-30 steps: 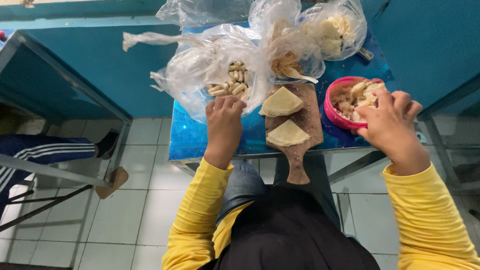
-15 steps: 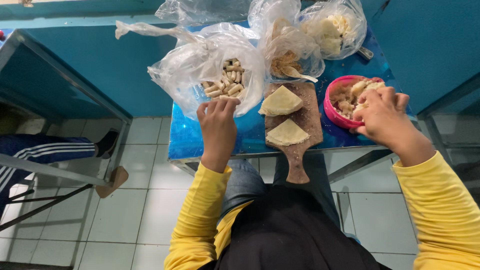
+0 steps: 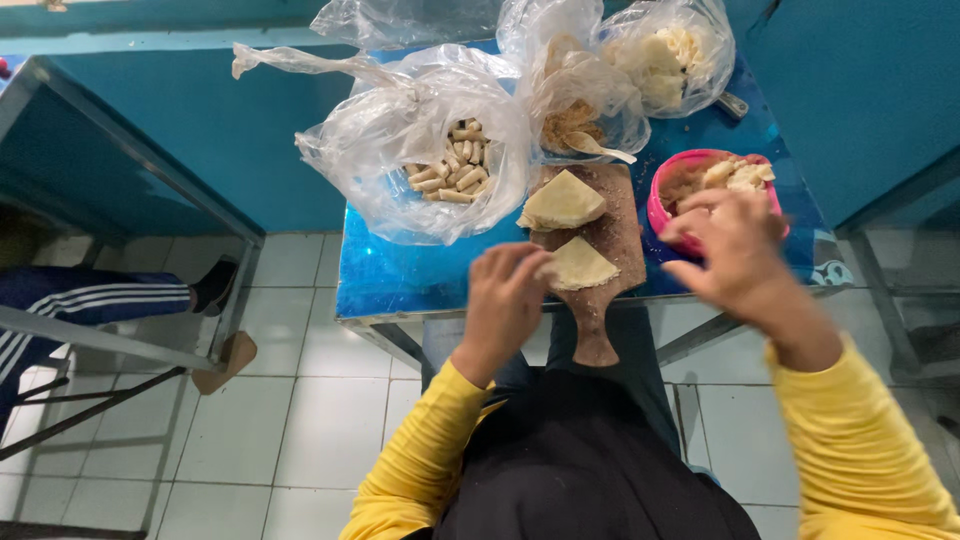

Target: The person spoons filling from a pink bowl onto triangular dough wrappers on a small cutting board and folds the wrappers over the filling, pressing the edges closed and stacking the folded pastries on the board. The person repeats this assembly for successive wrappers.

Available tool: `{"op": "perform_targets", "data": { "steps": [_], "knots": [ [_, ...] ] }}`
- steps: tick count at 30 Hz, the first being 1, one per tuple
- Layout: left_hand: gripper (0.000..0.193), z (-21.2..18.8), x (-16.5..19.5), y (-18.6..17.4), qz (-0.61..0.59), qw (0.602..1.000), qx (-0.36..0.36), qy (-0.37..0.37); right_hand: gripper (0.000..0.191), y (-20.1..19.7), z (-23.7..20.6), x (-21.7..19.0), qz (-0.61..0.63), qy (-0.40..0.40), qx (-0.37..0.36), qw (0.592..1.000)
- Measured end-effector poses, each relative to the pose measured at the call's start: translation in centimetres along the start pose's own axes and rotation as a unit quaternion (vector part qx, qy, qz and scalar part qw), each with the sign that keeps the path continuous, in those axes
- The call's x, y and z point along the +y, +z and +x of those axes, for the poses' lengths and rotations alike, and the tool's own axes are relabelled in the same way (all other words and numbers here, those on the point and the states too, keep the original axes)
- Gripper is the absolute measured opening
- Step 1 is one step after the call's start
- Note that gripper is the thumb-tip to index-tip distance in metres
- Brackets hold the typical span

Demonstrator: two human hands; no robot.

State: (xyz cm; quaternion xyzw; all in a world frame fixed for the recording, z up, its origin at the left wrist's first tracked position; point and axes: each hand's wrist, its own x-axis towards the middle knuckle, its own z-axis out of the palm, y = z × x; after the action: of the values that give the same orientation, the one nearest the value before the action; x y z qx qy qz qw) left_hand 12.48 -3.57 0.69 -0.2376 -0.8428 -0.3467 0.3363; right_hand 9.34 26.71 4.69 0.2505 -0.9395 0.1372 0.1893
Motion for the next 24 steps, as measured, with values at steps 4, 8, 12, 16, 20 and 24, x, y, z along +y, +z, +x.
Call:
{"op": "perform_targets", "data": {
  "steps": [4,8,12,16,20,24],
  "knots": [
    [0.022,-0.2,0.6,1.2,-0.03,0.999,-0.028,0.013,0.053,2.3,0.7,-4.3,0.012,-0.018,-0.027,0.999],
    [0.018,-0.6,0.3,1.5,-0.012,0.999,-0.044,0.014,0.065,4.6,1.6,-5.7,0.024,-0.037,-0.016,0.999],
    [0.016,-0.7,-0.1,1.5,-0.024,0.999,-0.048,0.01,0.057,6.2,1.9,-5.7,-0.065,-0.029,-0.033,0.997],
    [0.014,-0.7,-0.1,1.7,-0.028,0.999,-0.044,0.01,0.042,6.4,1.7,-5.9,-0.192,-0.08,0.023,0.978],
    [0.015,-0.6,-0.1,1.8,-0.028,0.999,-0.036,0.012,0.031,5.3,2.2,-6.0,-0.286,-0.098,0.027,0.953],
    [0.016,-0.6,0.0,1.7,-0.026,0.999,-0.039,0.007,0.023,4.5,2.5,-6.0,-0.299,-0.08,0.027,0.95]
  ]
}}
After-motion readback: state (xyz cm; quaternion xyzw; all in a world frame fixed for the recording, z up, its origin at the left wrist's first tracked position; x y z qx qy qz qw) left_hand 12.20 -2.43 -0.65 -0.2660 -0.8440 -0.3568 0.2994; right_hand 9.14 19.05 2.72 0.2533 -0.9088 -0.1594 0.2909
